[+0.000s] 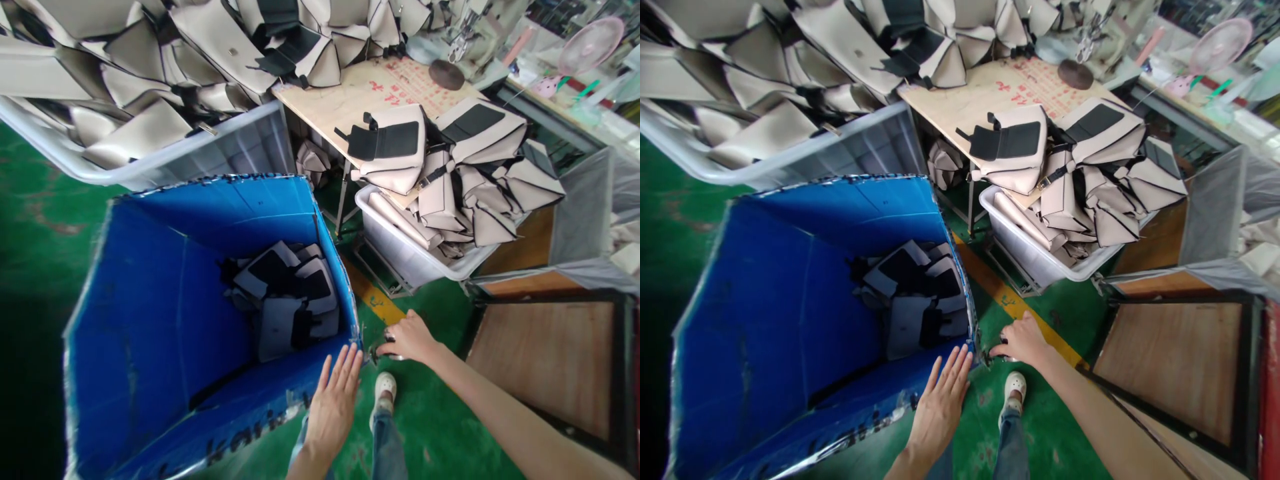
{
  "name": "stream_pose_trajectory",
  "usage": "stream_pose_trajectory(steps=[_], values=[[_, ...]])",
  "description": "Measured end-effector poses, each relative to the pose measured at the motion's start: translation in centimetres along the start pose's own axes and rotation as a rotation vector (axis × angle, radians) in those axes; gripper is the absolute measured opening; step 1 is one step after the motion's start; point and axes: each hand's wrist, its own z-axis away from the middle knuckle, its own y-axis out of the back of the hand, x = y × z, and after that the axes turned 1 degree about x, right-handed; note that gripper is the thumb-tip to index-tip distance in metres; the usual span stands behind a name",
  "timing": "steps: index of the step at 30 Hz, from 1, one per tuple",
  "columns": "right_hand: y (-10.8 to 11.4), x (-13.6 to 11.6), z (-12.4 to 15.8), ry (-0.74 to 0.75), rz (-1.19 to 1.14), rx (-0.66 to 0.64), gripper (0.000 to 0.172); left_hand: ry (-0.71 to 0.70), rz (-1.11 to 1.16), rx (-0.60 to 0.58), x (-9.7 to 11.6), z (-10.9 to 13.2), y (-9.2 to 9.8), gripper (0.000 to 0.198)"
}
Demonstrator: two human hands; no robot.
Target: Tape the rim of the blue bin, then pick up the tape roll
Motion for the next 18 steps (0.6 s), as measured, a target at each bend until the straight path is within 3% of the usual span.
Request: stream_pose_trajectory(steps=[3, 7, 9, 13, 16, 18], values=[[-0.3, 0.7, -0.4, -0.005, -0.057, -0.024, 0.061, 0.083, 0.053, -0.062, 0.5, -1.9, -1.7, 0.05], [-0.5, 1.4, -0.6, -0.018, -0.151, -0.045, 0.059, 0.08, 0.063, -0.158, 0.2, -2.2, -2.7, 0.043], [-0.7, 1.6, -0.8, -0.009, -0.214, -0.033, 0.055, 0.06, 0.046, -0.124, 0.1, -2.1, -2.2, 0.043], [-0.9, 2.6, -1.0, 0.029, -0.338, 0.039, 0.047, 0.115, -0.007, 0.064, 1.5, -3.8, -0.2, 0.061], [-0.6, 4.1, -0.5, 0.036, -0.384, 0.128, 0.038, -0.068, 0.029, 0.093, 3.3, -7.5, 0.2, 0.057], [-0.6, 5.2, 0.0, 0.031, -0.39, 0.187, 0.031, -0.216, 0.064, 0.081, 4.4, -11.0, -0.5, 0.051]])
